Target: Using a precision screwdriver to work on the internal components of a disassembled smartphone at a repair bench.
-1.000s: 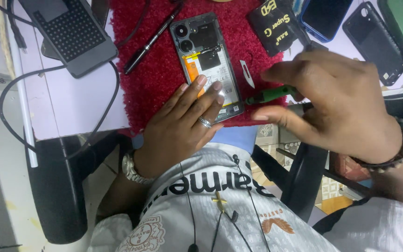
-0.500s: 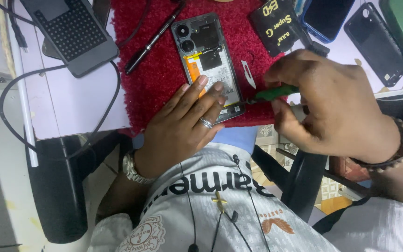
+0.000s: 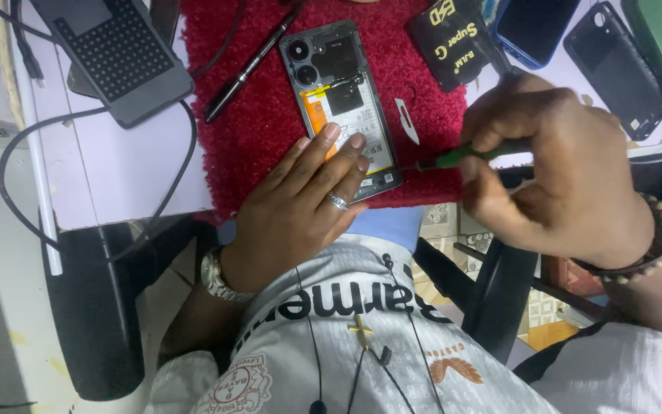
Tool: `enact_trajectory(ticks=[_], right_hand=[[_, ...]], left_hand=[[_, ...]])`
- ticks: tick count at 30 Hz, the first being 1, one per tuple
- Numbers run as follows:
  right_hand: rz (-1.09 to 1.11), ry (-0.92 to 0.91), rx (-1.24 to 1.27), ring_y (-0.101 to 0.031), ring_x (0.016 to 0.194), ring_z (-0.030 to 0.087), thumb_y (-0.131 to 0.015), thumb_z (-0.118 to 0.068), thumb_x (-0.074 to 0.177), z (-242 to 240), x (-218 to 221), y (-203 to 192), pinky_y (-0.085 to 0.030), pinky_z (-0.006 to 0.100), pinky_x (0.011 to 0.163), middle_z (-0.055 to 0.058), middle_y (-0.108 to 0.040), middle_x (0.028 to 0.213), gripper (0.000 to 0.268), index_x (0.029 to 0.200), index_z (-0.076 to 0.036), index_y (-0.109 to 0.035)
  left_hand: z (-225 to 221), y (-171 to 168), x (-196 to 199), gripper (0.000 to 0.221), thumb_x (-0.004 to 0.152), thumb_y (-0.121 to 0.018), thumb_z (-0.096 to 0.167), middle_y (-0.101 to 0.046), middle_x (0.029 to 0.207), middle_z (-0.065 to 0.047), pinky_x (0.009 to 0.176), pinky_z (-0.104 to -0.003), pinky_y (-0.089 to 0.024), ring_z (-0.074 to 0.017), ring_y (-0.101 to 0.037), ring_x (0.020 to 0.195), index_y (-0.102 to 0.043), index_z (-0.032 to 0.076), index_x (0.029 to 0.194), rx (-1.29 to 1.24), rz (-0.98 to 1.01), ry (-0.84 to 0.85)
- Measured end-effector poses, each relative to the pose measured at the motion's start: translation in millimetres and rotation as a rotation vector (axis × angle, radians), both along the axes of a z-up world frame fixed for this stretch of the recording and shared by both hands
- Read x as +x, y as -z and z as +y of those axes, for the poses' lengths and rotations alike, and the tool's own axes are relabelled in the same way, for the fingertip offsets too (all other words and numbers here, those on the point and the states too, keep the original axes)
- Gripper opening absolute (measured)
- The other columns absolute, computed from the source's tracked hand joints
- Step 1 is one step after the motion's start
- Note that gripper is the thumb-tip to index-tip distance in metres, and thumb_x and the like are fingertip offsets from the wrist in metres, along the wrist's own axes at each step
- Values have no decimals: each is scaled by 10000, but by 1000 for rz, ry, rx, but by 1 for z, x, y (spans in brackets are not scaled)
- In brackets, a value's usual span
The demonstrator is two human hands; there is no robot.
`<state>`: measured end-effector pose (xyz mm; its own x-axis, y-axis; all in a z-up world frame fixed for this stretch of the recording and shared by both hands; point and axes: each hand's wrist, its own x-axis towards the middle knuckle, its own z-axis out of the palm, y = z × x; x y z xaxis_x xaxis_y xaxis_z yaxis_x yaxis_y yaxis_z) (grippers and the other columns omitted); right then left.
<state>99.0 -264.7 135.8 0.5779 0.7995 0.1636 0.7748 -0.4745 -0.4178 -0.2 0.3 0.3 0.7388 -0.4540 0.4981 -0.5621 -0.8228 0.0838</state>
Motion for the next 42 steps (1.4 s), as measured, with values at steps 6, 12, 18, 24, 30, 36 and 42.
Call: enact_trajectory(ticks=[6,12,18,24,30,36,42], right_hand=[[161,-14,293,-797,1109,418,-345,128,982,7,1,0,-606,367,836,290,-684,1038,98,990,43,-393],[219,15,453,-745,1039,451,-342,24,1167,13,3,11,-679,501,949,326,-557,1098,63,1176,10,-281],[202,34,489,-717,955,442,-289,121,1111,14,7,13,-689,496,889,324,-552,1029,91,1146,37,-286],[200,52,545,-717,923,388,-362,15,1164,0,4,9,-681,445,848,319,-572,1044,81,1174,-9,-285],[132,105,596,-766,914,440,-370,-17,1176,-14,0,12,-685,443,775,329,-591,1018,84,1142,2,-296],[328,61,630,-832,1025,411,-435,-128,1142,-11,-7,25,-776,406,837,268,-604,1098,113,1085,-49,-379],[474,49,626,-840,1021,452,-459,-127,1118,8,-15,37,-793,501,932,266,-627,1076,157,1008,-17,-454]], left_hand=[[0,2,1,501,1121,-818,509,-604,1590,-95,1284,-422,-390,-328,-484,1513,-721,126,1430,-10,-17,7],[-8,-10,0,534,1067,-857,475,-599,1566,-123,1284,-474,-387,-350,-491,1504,-724,58,1374,-158,94,8],[-48,-39,24,483,975,-908,341,-674,1238,-89,1077,-471,-508,-295,-623,1153,-706,71,1322,-244,121,-164],[-75,-45,39,232,974,-711,31,-610,947,-63,808,-444,-445,-289,-559,874,-647,145,782,-228,73,-226],[-80,-42,48,49,1044,-650,78,-630,1061,-58,856,-424,-466,-264,-612,946,-654,125,1060,-180,99,-265],[-41,-31,29,390,1062,-763,-60,-680,1232,-132,897,-472,-550,-321,-661,1010,-589,13,1403,-356,125,-137],[-15,-12,0,575,971,-847,331,-650,1394,-168,1156,-493,-512,-372,-612,1333,-640,-18,1378,-287,172,8]])
